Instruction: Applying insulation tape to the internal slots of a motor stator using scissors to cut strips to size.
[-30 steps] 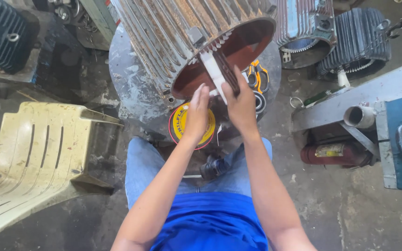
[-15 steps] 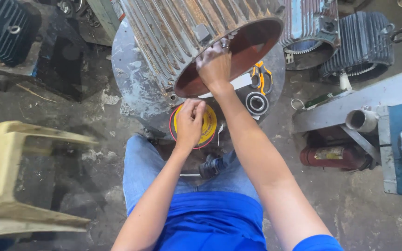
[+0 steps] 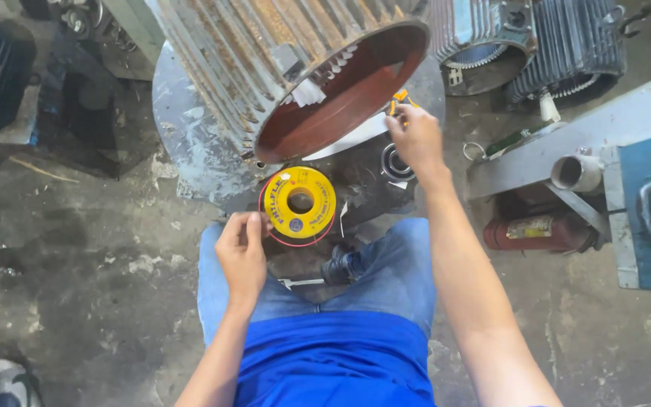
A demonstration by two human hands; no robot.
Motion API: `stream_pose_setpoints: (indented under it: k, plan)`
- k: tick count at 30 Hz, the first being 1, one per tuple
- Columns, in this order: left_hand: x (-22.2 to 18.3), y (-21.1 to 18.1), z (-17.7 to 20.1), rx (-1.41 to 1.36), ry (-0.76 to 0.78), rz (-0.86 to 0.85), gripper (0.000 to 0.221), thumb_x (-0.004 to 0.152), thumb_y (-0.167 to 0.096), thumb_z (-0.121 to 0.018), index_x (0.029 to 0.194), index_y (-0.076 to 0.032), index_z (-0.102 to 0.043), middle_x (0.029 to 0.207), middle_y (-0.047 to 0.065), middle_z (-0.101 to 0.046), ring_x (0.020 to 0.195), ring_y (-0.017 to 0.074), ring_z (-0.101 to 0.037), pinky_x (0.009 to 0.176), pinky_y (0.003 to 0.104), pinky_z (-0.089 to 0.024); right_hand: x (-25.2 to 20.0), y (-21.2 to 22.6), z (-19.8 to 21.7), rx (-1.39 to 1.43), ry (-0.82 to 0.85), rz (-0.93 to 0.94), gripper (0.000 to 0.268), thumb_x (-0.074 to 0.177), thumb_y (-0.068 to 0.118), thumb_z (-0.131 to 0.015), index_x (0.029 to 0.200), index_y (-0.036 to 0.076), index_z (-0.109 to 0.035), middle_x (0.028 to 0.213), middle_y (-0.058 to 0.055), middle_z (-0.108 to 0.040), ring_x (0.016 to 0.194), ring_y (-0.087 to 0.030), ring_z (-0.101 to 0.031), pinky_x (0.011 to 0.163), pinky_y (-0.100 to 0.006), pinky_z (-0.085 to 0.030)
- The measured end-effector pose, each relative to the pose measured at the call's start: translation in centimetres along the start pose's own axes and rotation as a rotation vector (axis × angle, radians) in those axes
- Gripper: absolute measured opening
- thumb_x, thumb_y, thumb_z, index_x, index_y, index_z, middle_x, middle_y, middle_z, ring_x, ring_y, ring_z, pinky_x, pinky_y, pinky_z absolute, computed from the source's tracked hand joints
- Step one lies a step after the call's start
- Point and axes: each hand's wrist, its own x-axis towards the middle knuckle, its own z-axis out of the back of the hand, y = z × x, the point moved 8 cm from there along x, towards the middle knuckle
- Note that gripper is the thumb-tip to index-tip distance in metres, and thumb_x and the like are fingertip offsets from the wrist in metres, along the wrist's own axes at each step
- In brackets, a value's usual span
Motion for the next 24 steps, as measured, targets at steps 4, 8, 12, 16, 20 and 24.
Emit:
stream_pose_setpoints:
  k: [4,8,12,16,20,24]
  plan:
    - [0.1,-2.1,-0.9,0.019,0.036,-0.041,0.024,0.112,-0.008,-0.064,0.092,-0.005,-0.078,0.082,0.009,-0.074,0.075,0.0186,-0.073,0.076,0.033,-0.060,0.5,-1.7,-3.8,0.035,0.039,-0.091,0.033,0.088,0.025,-0.087,0.117,0.010,-0.082,0.086,-0.009,-0.076,0.086,-0.034,-0.078,0.078,-0.053,-0.060]
    - [0.2,-5.4,-1.0,0.136,0.056,-0.247,0.016,0.111,-0.007,-0.066,0.100,-0.005,-0.078,0.092,0.010,-0.075,0.083,0.0254,-0.076,0.077,0.037,-0.060,-3.1,0.4,0.9,0.409,-0.068,-0.219,0.033,0.088,0.012,-0.080,0.121,0.011,-0.078,0.087,-0.011,-0.075,0.077,-0.025,-0.077,0.070,-0.039,-0.065]
    - [-0.2,-8.5,-2.3,0.203,0.131,-0.435,0.011,0.107,-0.007,-0.069,0.115,-0.005,-0.076,0.104,0.012,-0.076,0.097,0.0332,-0.077,0.084,0.041,-0.061,-9.7,1.7,7.9,0.631,-0.276,-0.237,0.025,0.099,0.004,-0.070,0.123,-0.002,-0.072,0.103,-0.026,-0.076,0.075,-0.028,-0.077,0.064,-0.040,-0.069]
    - [-0.8,-13.6,-5.6,0.213,0.251,-0.596,0.031,0.099,-0.010,-0.079,0.128,-0.002,-0.071,0.122,0.016,-0.073,0.117,0.0386,-0.072,0.099,0.048,-0.060,-14.9,4.5,14.0,0.646,-0.294,-0.164,0.025,0.105,-0.002,-0.074,0.128,-0.005,-0.070,0.110,-0.024,-0.074,0.080,-0.029,-0.077,0.070,-0.040,-0.069]
    - [-4.1,-14.6,-12.1,0.427,0.556,-0.709,0.098,0.084,-0.032,-0.093,0.163,-0.006,-0.042,0.149,0.031,-0.058,0.143,0.0502,-0.056,0.122,0.063,-0.042,-17.6,8.9,16.2,0.754,-0.077,-0.065,0.025,0.099,-0.008,-0.074,0.124,-0.007,-0.071,0.098,-0.022,-0.073,0.072,-0.027,-0.077,0.066,-0.040,-0.066]
    - [-6.3,-10.9,-13.7,0.372,0.735,-0.308,0.072,0.087,-0.001,-0.075,0.154,-0.001,-0.050,0.123,0.024,-0.071,0.115,0.0475,-0.071,0.099,0.059,-0.057,-17.8,11.1,13.4,0.969,0.098,0.039,0.023,0.093,-0.007,-0.074,0.116,-0.012,-0.074,0.085,-0.023,-0.069,0.060,-0.029,-0.079,0.057,-0.040,-0.067]
